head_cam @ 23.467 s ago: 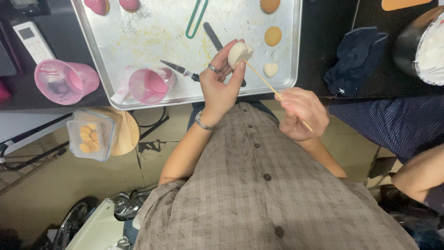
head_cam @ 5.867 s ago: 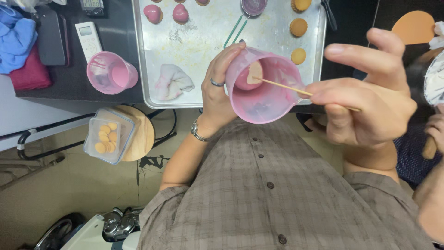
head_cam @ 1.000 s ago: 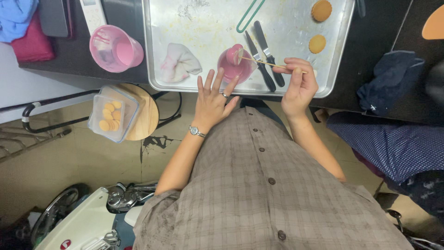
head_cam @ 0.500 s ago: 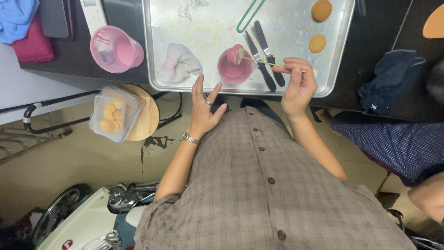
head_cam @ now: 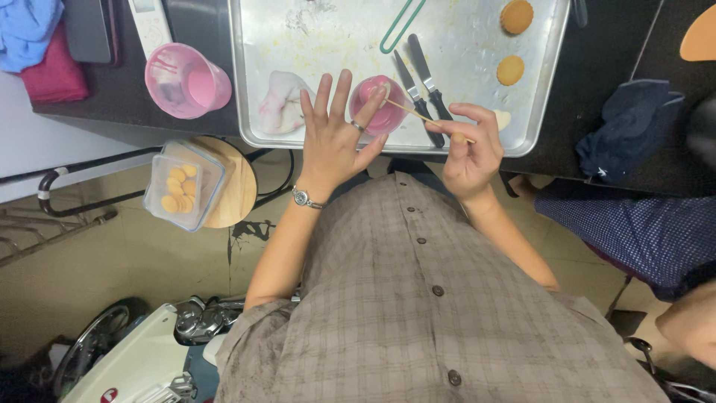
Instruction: The person carries a pink plastic cup of pink glaze across the kitchen to a work table, wipes the table with a cloth, then threads a white heart-shaped dough piece onto a wooden skewer and dips and rotates it in the glaze to coat its surface, holding the coated piece over the cup. The person then coats a pink heart-shaped dough piece the same way on the skewer.
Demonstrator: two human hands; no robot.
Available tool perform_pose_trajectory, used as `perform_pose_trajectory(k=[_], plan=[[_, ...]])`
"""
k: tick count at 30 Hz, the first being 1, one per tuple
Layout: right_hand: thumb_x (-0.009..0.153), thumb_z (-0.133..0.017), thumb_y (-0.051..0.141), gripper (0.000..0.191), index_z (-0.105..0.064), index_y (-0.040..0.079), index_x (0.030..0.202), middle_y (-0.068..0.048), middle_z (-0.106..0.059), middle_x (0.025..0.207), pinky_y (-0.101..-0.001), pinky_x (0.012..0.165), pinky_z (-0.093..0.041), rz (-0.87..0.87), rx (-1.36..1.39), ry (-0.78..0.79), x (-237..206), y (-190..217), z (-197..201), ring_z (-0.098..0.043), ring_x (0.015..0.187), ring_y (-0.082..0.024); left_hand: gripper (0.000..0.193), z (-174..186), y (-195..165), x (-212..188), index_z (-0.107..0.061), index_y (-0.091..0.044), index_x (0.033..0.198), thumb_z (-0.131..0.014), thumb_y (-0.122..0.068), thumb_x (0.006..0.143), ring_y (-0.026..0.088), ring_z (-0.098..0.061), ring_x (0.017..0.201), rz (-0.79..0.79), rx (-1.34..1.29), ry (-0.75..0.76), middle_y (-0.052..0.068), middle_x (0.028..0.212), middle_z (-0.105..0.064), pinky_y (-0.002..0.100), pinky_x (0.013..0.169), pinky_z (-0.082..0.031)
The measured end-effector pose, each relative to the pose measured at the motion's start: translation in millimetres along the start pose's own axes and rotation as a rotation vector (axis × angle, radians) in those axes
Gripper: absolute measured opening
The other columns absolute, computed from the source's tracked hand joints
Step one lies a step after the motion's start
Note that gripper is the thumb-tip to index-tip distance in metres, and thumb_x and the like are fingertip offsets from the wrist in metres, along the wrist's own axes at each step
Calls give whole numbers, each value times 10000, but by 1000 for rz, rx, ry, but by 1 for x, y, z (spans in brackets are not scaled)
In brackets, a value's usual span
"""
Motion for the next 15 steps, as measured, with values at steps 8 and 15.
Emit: perform_pose_trajectory(k=[8, 15], plan=[[1118, -520, 228, 250, -637, 10, 1083, -150, -735, 984, -436, 935, -532, 191, -115, 35, 8, 22, -2, -610, 1103, -319, 563, 4, 5, 13, -564, -304, 1528, -683, -499, 1014, 372, -114, 1570, -31, 12, 65, 103, 1703, -210, 639, 1261, -54], [1123, -501, 194, 199, -616, 39, 1079, -88, -773, 933, -498, 1058, -431, 177, -196, -16, 8, 25, -4, -601, 1103, -318, 638, 1, 6, 1, -485, -322, 1578, -687, -514, 1004, 373, -95, 1567, 7, -6, 33, 124, 1695, -185, 635, 1257, -45]])
Point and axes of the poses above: each hand's wrist, its own x-axis towards the middle knuckle, its own z-axis out of the back of the hand, y = z × x, the point moved 6 cm from there along x, towards the middle knuckle
